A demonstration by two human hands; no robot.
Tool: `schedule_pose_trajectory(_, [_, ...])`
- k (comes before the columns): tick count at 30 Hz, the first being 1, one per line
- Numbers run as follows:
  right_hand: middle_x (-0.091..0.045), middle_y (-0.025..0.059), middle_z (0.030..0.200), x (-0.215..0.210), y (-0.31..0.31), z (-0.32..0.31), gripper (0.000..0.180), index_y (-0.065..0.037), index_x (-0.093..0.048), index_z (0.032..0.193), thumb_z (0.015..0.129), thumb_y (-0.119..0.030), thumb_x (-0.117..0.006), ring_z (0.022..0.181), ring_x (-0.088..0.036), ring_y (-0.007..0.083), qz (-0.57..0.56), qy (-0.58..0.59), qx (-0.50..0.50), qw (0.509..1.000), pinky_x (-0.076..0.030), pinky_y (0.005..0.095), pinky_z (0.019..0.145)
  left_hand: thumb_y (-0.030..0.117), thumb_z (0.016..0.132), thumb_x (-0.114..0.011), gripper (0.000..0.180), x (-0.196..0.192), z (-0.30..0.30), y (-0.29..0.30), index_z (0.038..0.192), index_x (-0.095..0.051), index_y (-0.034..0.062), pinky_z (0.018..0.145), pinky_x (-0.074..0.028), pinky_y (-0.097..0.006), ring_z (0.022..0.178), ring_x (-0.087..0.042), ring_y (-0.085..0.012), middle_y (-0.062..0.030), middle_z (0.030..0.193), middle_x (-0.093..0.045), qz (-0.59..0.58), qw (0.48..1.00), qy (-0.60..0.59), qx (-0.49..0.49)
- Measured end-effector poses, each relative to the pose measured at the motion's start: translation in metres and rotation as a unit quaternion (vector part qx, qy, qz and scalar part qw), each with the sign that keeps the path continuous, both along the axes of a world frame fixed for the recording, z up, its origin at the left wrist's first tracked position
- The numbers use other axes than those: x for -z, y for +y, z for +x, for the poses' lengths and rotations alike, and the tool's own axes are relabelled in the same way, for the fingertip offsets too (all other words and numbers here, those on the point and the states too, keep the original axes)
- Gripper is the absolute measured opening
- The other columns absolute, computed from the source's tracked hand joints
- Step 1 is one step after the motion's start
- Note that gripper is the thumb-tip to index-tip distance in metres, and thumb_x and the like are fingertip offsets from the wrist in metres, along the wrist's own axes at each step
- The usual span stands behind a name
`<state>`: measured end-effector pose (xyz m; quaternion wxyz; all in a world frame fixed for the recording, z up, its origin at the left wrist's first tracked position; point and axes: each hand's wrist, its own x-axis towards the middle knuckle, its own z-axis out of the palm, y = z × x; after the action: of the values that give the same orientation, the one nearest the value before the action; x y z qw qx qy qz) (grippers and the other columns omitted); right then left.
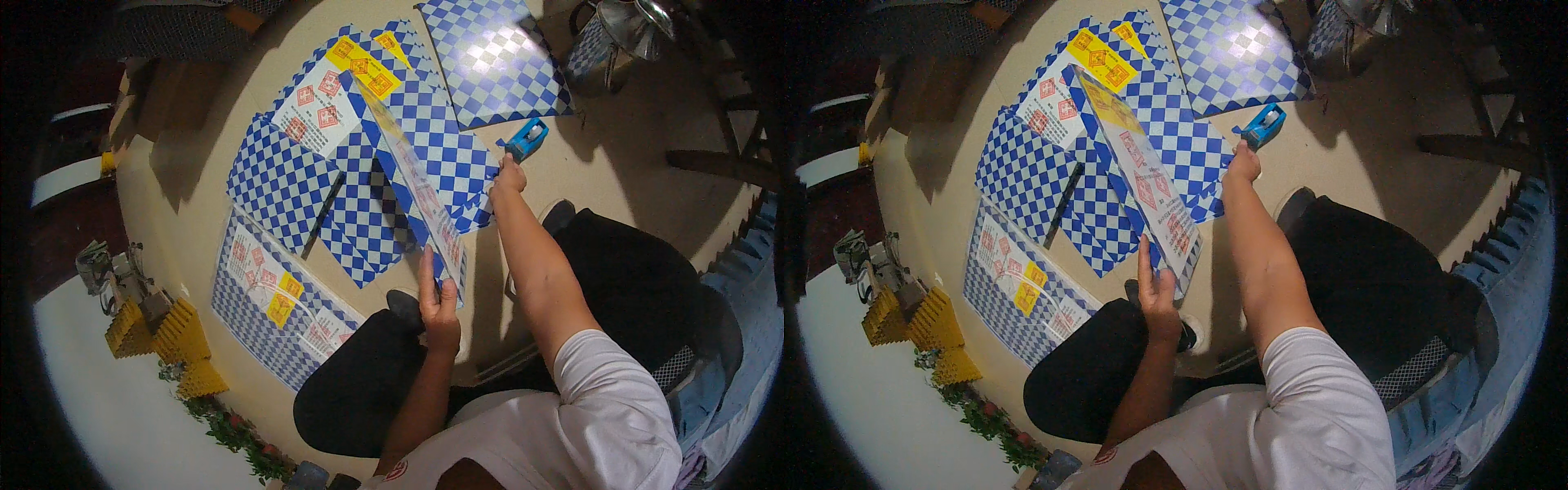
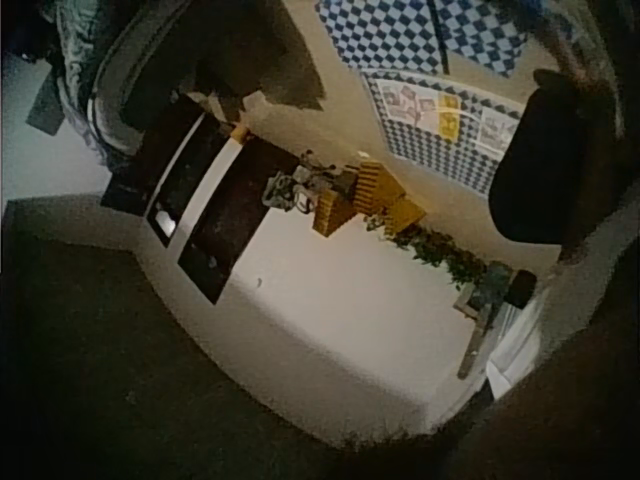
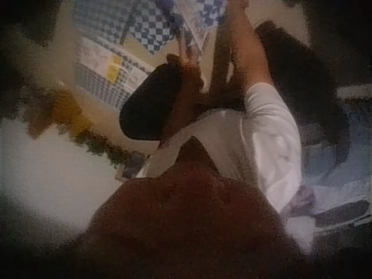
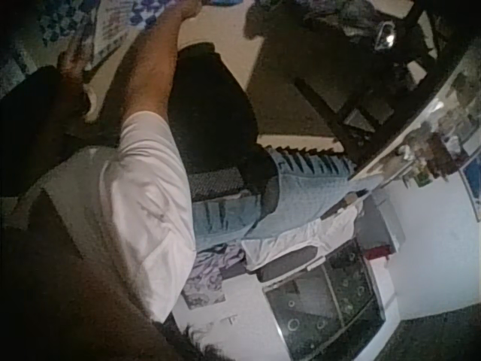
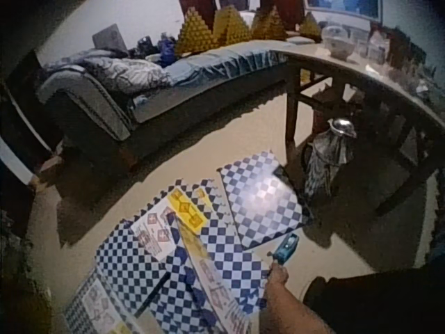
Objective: The person sits on the floor and assembles flat, checkered-patterned packages. They fold the cardboard along pre-scored lines and secure the edges with adhesive tape. The person handles multiple packages one at a time, stacking the finished items.
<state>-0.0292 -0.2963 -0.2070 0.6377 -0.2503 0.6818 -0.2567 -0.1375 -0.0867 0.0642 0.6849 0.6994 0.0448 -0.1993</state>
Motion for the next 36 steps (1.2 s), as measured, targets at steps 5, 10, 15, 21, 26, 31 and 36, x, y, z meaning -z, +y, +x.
schedule_pose_trajectory(5, [-0.067,0.0055,0.082,-0.006,-0.002,0.002,0.025,-0.002,-0.07,0.092,0.09,-0.027,-0.072,0.071,-0.059,0.0169,-0.035,0.051,-0.006,0.998,-0.045,0.0321,0.067,0.009,0.099,-0.046,0.055,0.002,0.0,0.0,0.152,-0.033,0.0014,0.117,-0.025,-0.039,0.142,-0.035,-0.0284,-0.0165,0.155,-0.035,-0.018,1.0,0.01,-0.01])
schedule_pose_trajectory(10, [-0.065,0.0017,0.075,-0.015,-0.004,0.004,0.02,-0.004,-0.067,0.083,0.089,-0.023,-0.074,0.06,-0.055,0.0136,-0.048,0.045,0.025,0.998,-0.041,0.0309,0.051,0.01,0.099,-0.046,0.055,0.005,-0.002,0.001,0.152,-0.034,0.0016,0.117,-0.026,-0.04,0.142,-0.035,-0.0291,-0.0165,0.155,-0.036,-0.01,1.0,0.012,-0.015])
schedule_pose_trajectory(15, [-0.066,0.0047,0.077,-0.008,-0.028,0.0,0.016,-0.005,-0.067,0.086,0.087,-0.02,-0.073,0.066,-0.06,0.0161,-0.054,0.109,-0.084,0.989,-0.046,0.0325,0.055,0.013,0.098,-0.048,0.055,0.01,-0.001,0.002,0.151,-0.037,0.0018,0.116,-0.027,-0.041,0.141,-0.037,-0.0305,-0.0176,0.153,-0.038,0.036,0.999,-0.034,0.009])
schedule_pose_trajectory(21, [-0.068,0.0076,0.08,-0.025,-0.035,-0.005,0.018,-0.003,-0.069,0.087,0.084,-0.02,-0.074,0.07,-0.063,0.0195,-0.101,0.18,-0.251,0.946,-0.049,0.0331,0.061,0.013,0.098,-0.049,0.055,0.009,-0.001,0.004,0.15,-0.039,0.0023,0.117,-0.025,-0.042,0.141,-0.037,-0.0313,-0.018,0.153,-0.039,0.03,0.999,-0.031,0.006])
schedule_pose_trajectory(26, [-0.064,0.0044,0.075,-0.056,0.0,-0.028,0.016,-0.004,-0.067,0.089,0.088,-0.02,-0.071,0.059,-0.053,0.0154,-0.031,-0.031,-0.276,0.96,-0.042,0.028,0.055,0.012,0.098,-0.048,0.053,0.011,0.0,0.006,0.15,-0.04,0.003,0.118,-0.023,-0.042,0.142,-0.036,-0.0323,-0.0173,0.155,-0.038,0.007,0.999,-0.049,0.018])
schedule_pose_trajectory(31, [-0.063,0.0023,0.074,-0.17,0.032,-0.011,0.015,-0.004,-0.066,0.086,0.089,-0.018,-0.071,0.06,-0.053,0.0111,0.022,-0.155,-0.354,0.922,-0.043,0.0246,0.058,0.008,0.099,-0.044,0.054,0.016,-0.003,0.004,0.152,-0.036,0.0056,0.117,-0.025,-0.041,0.142,-0.035,-0.0301,-0.0151,0.155,-0.036,0.015,0.998,-0.061,0.015])
schedule_pose_trajectory(36, [-0.063,-0.001,0.078,-0.25,0.073,-0.02,0.02,-0.006,-0.067,0.088,0.093,-0.025,-0.068,0.063,-0.054,0.0071,-0.153,-0.216,-0.451,0.852,-0.04,0.0217,0.058,0.008,0.097,-0.043,0.054,0.008,0.0,-0.001,0.152,-0.038,0.0085,0.117,-0.025,-0.04,0.142,-0.036,-0.0282,-0.0123,0.154,-0.038,0.066,0.993,-0.101,0.019])
